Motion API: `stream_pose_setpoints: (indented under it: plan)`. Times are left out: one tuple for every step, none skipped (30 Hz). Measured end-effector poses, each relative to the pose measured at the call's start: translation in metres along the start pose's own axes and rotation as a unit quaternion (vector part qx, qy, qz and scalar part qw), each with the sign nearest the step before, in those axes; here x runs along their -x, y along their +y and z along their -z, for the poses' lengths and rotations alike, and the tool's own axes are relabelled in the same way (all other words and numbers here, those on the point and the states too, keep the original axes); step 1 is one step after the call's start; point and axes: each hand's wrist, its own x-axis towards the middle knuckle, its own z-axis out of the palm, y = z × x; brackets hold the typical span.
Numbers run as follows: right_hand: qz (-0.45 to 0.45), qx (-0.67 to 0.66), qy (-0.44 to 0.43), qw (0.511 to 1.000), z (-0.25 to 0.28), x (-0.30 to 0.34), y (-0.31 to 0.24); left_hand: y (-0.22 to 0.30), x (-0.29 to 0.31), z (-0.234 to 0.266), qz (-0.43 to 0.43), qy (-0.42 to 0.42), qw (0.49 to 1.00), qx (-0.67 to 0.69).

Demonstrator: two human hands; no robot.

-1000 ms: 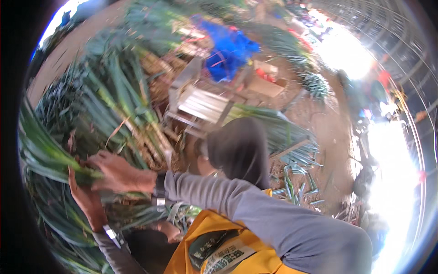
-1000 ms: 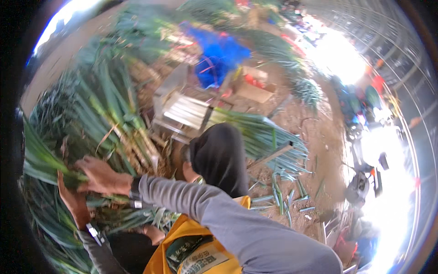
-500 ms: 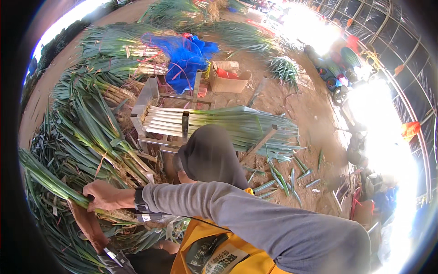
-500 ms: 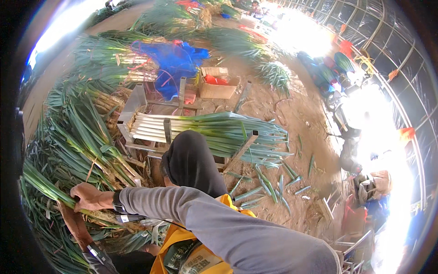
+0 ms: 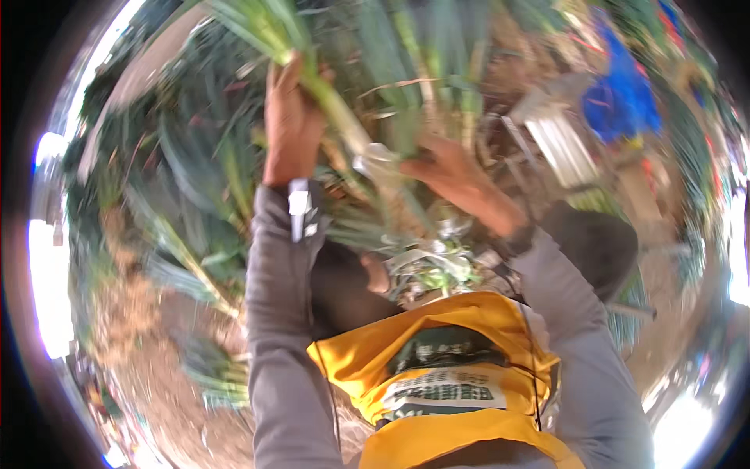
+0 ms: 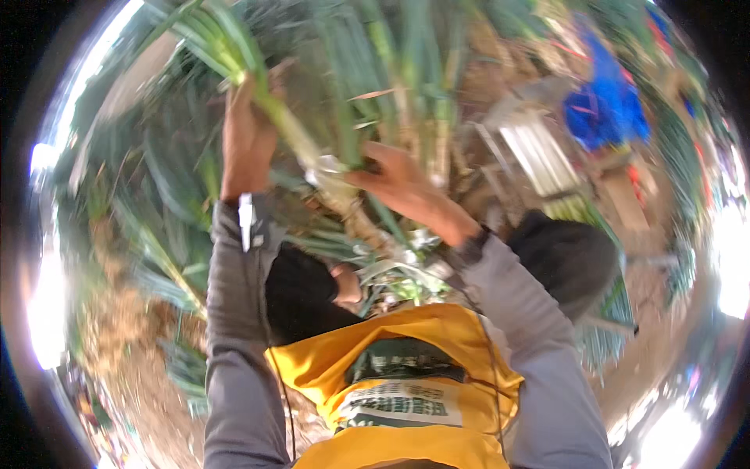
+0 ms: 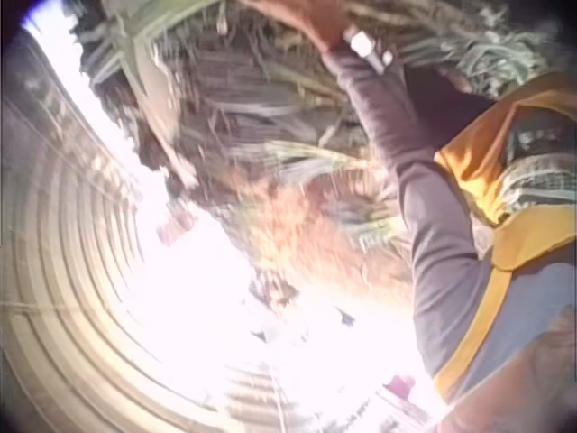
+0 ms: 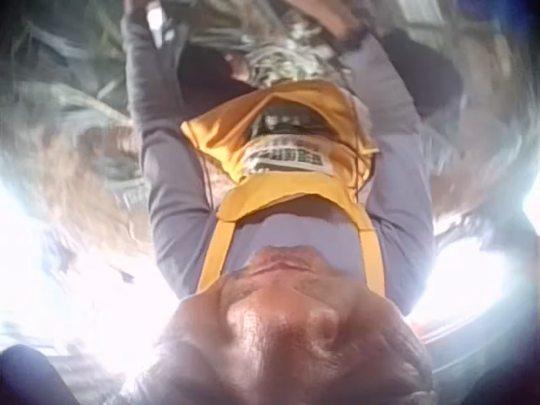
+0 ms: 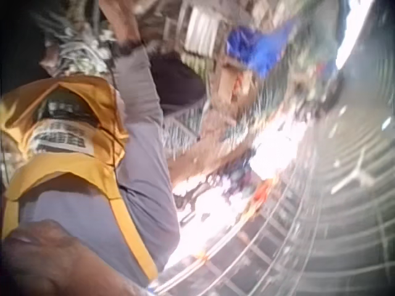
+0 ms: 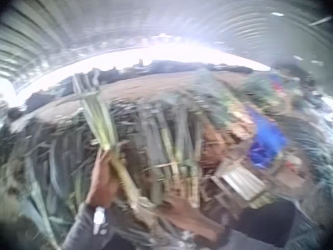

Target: Peeling and cleaning spring onions or leeks and placing them in a metal tray.

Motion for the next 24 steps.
stream_pose_setpoints:
  plan:
    - [-0.025, -0.041, 0.002, 0.999, -0.007, 0.012, 0.016, 0.009, 0.000, 0.002, -0.028, -0.021, 0.999, 0.024]
    - [-0.088, 0.017, -0.024, 0.996, -0.013, 0.020, 0.035, 0.023, -0.003, 0.013, -0.044, -0.024, 0.998, 0.027]
    - [-0.073, 0.029, -0.066, 0.995, -0.025, 0.026, 0.054, 0.037, -0.004, 0.025, -0.057, -0.030, 0.997, 0.031]
    - [-0.062, 0.047, -0.099, 0.992, -0.033, 0.035, 0.077, 0.043, -0.004, 0.030, -0.068, -0.013, 0.997, 0.018]
    - [-0.093, 0.141, -0.148, 0.975, -0.043, 0.045, 0.103, 0.049, -0.002, 0.039, -0.073, 0.001, 0.997, 0.010]
    - [-0.124, 0.234, -0.190, 0.945, -0.053, 0.063, 0.134, 0.051, 0.001, 0.047, -0.093, 0.004, 0.995, -0.026]
    - [-0.123, 0.258, -0.184, 0.940, -0.056, 0.095, 0.180, 0.050, -0.003, 0.045, -0.109, -0.005, 0.993, -0.053]
    - [-0.172, 0.343, -0.242, 0.891, -0.052, 0.116, 0.212, 0.044, -0.006, 0.041, -0.093, 0.012, 0.987, -0.129]
    - [-0.193, 0.417, -0.304, 0.835, -0.066, 0.123, 0.210, 0.053, -0.004, 0.049, -0.102, 0.022, 0.984, -0.142]
    - [-0.182, 0.459, -0.343, 0.799, -0.057, 0.143, 0.224, 0.054, -0.004, 0.046, -0.115, 0.044, 0.985, -0.120]
    - [-0.238, 0.450, -0.381, 0.772, -0.043, 0.150, 0.238, 0.050, -0.005, 0.037, -0.118, 0.058, 0.987, -0.090]
    - [-0.244, 0.431, -0.373, 0.784, -0.038, 0.140, 0.234, 0.059, -0.001, 0.035, -0.132, 0.086, 0.982, -0.099]
    - [-0.251, 0.413, -0.363, 0.796, -0.028, 0.130, 0.230, 0.064, -0.005, 0.042, -0.140, 0.062, 0.983, -0.099]
    - [-0.193, 0.369, -0.257, 0.872, -0.031, 0.107, 0.205, 0.073, -0.002, 0.056, -0.149, 0.047, 0.983, -0.095]
    - [-0.131, 0.315, -0.143, 0.929, -0.037, 0.080, 0.168, 0.080, 0.000, 0.065, -0.160, 0.029, 0.983, -0.090]
    - [-0.130, 0.248, -0.072, 0.957, -0.035, 0.053, 0.137, 0.076, 0.003, 0.061, -0.147, 0.041, 0.985, -0.077]
    - [-0.121, 0.181, 0.004, 0.976, -0.031, 0.024, 0.107, 0.070, 0.005, 0.054, -0.136, 0.046, 0.988, -0.062]
    - [-0.077, 0.155, 0.021, 0.985, -0.033, -0.002, 0.080, 0.069, 0.004, 0.059, -0.139, 0.042, 0.988, -0.053]
    - [-0.041, 0.131, 0.040, 0.990, -0.032, -0.021, 0.056, 0.065, 0.007, 0.055, -0.119, 0.062, 0.990, -0.035]
    - [0.010, 0.122, 0.029, 0.992, -0.036, -0.041, 0.030, 0.062, 0.008, 0.059, -0.104, 0.065, 0.992, -0.015]
    - [0.057, 0.115, 0.020, 0.992, -0.038, -0.059, 0.008, 0.059, 0.010, 0.060, -0.085, 0.067, 0.994, 0.007]
    - [0.105, 0.113, 0.016, 0.988, -0.039, -0.078, -0.006, 0.053, 0.012, 0.054, -0.081, 0.062, 0.995, 0.012]
    - [0.151, 0.109, 0.011, 0.982, -0.042, -0.095, -0.018, 0.048, 0.015, 0.049, -0.050, 0.050, 0.997, 0.011]
    - [0.156, 0.086, 0.003, 0.984, -0.048, -0.107, -0.033, 0.044, 0.016, 0.045, -0.022, 0.038, 0.999, 0.011]
